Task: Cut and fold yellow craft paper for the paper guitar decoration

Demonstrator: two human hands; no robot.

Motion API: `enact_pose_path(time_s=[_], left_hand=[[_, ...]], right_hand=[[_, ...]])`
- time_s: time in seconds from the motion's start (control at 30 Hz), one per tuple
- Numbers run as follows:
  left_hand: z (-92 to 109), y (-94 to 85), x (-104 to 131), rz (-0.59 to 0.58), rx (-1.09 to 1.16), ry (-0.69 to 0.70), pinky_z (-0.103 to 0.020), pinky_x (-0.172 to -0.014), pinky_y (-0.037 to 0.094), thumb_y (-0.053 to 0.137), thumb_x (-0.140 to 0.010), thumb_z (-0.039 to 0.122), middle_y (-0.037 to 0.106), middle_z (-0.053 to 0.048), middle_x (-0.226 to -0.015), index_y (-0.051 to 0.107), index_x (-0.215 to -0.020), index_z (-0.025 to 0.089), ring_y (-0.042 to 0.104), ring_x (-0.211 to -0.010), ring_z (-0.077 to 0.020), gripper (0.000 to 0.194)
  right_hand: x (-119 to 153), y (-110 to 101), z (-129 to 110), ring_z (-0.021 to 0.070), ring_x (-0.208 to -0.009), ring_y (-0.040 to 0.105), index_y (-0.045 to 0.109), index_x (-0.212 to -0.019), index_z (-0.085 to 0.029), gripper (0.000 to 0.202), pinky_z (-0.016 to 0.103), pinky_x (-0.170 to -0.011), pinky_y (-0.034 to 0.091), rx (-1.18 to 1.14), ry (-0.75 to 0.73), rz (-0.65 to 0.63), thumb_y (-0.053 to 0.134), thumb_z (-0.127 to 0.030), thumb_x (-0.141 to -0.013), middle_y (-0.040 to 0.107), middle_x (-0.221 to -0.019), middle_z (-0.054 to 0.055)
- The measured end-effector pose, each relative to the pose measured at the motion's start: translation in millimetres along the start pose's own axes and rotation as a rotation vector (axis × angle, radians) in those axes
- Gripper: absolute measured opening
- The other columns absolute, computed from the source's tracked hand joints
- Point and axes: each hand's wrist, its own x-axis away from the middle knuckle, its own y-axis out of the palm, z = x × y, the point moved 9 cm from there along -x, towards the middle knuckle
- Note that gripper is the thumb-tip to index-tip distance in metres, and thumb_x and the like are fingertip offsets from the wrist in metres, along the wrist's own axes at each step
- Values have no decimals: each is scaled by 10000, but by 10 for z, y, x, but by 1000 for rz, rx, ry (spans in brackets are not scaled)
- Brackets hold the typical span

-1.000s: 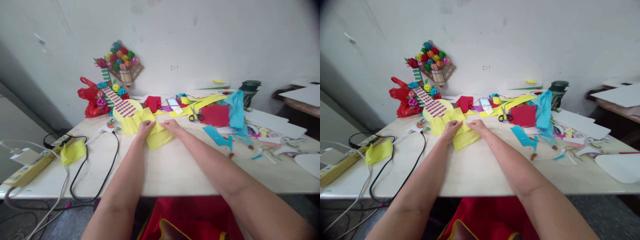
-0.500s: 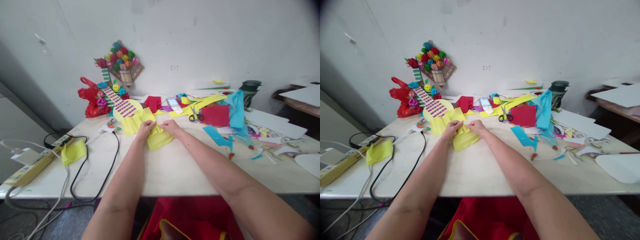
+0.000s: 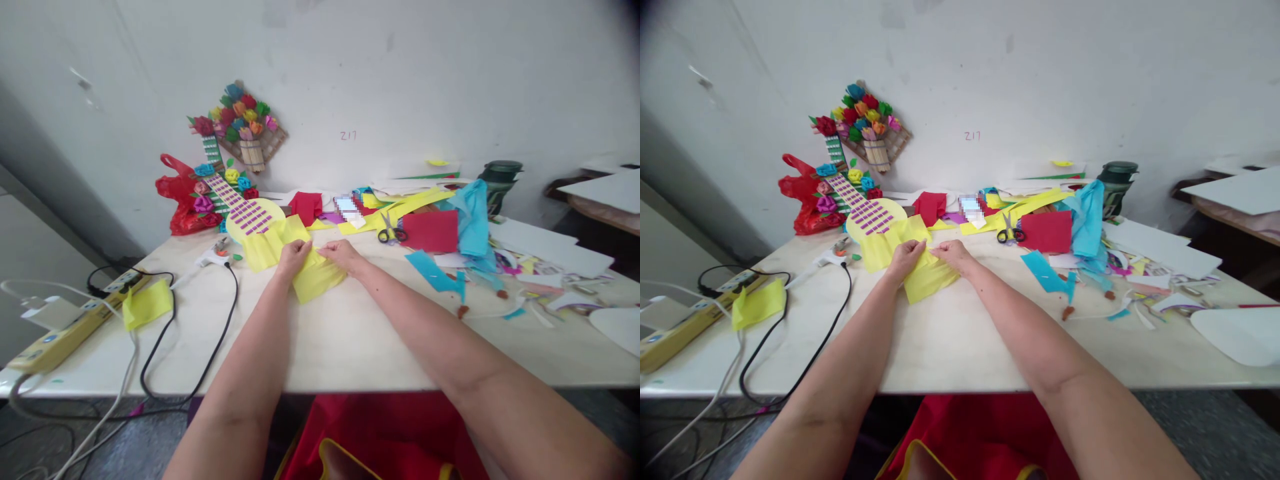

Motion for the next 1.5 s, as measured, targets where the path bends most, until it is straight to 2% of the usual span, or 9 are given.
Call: enact_pose_path(time_s=[0.3, 0.47, 0.6, 0.8, 1.03, 1.23, 1.37, 1.5], left_hand=[[3, -91, -18, 65, -122, 22, -209, -472, 254, 497, -682, 480, 406, 27, -490, 427, -495, 173, 352, -501, -91, 366], [-5, -145, -41, 115, -161, 36, -216, -479, 249, 496, -682, 480, 394, 26, -485, 424, -490, 175, 356, -504, -96, 368], [-11, -150, -51, 127, -226, 35, -215, -488, 254, 469, -700, 493, 410, 25, -506, 437, -520, 173, 375, -523, -98, 369], [-21, -157, -59, 121, -280, 26, -213, -499, 272, 439, -719, 497, 442, 24, -539, 449, -556, 167, 398, -546, -95, 368], [-28, -158, -63, 117, -307, 32, -217, -501, 276, 425, -718, 506, 446, 20, -537, 450, -555, 167, 404, -548, -99, 377], [-18, -176, -59, 129, -304, 38, -220, -501, 273, 433, -719, 494, 443, 18, -532, 452, -554, 167, 404, -544, -100, 366], [15, -150, -51, 111, -317, 56, -220, -494, 265, 423, -724, 509, 433, 21, -522, 450, -555, 170, 392, -530, -98, 379], [56, -87, -34, 75, -326, 72, -218, -495, 264, 416, -731, 508, 435, 24, -525, 437, -553, 170, 387, -527, -93, 382]], right_hand=[[41, 12, 19, 119, -494, 518, 569, -584, -150, 285, 229, -475, 399, -67, 49, -71, 611, -430, -614, 584, -538, -4], [-16, -110, 60, 115, -479, 511, 559, -557, -149, 241, 219, -459, 383, -14, 44, 40, 636, -374, -593, 564, -494, -15], [-19, -115, 54, 116, -469, 515, 557, -566, -148, 236, 219, -455, 382, -20, 47, 64, 628, -371, -599, 553, -473, -23], [5, -48, 72, 104, -478, 523, 538, -536, -150, 277, 215, -480, 400, -81, 78, -40, 652, -398, -581, 586, -514, -17], [-14, -84, 93, 106, -466, 519, 551, -539, -149, 260, 215, -469, 397, -81, 89, 8, 674, -377, -562, 572, -479, -22], [17, -26, 91, 117, -494, 547, 578, -566, -140, 237, 224, -492, 415, -148, 119, -85, 684, -352, -563, 609, -530, -2], [18, -53, 75, 104, -485, 537, 577, -551, -132, 210, 209, -486, 405, -168, 108, -94, 692, -308, -552, 599, -517, -8], [38, -14, 26, 116, -542, 561, 589, -607, -141, 229, 216, -516, 419, -170, 102, -138, 668, -355, -585, 627, -590, 3]])
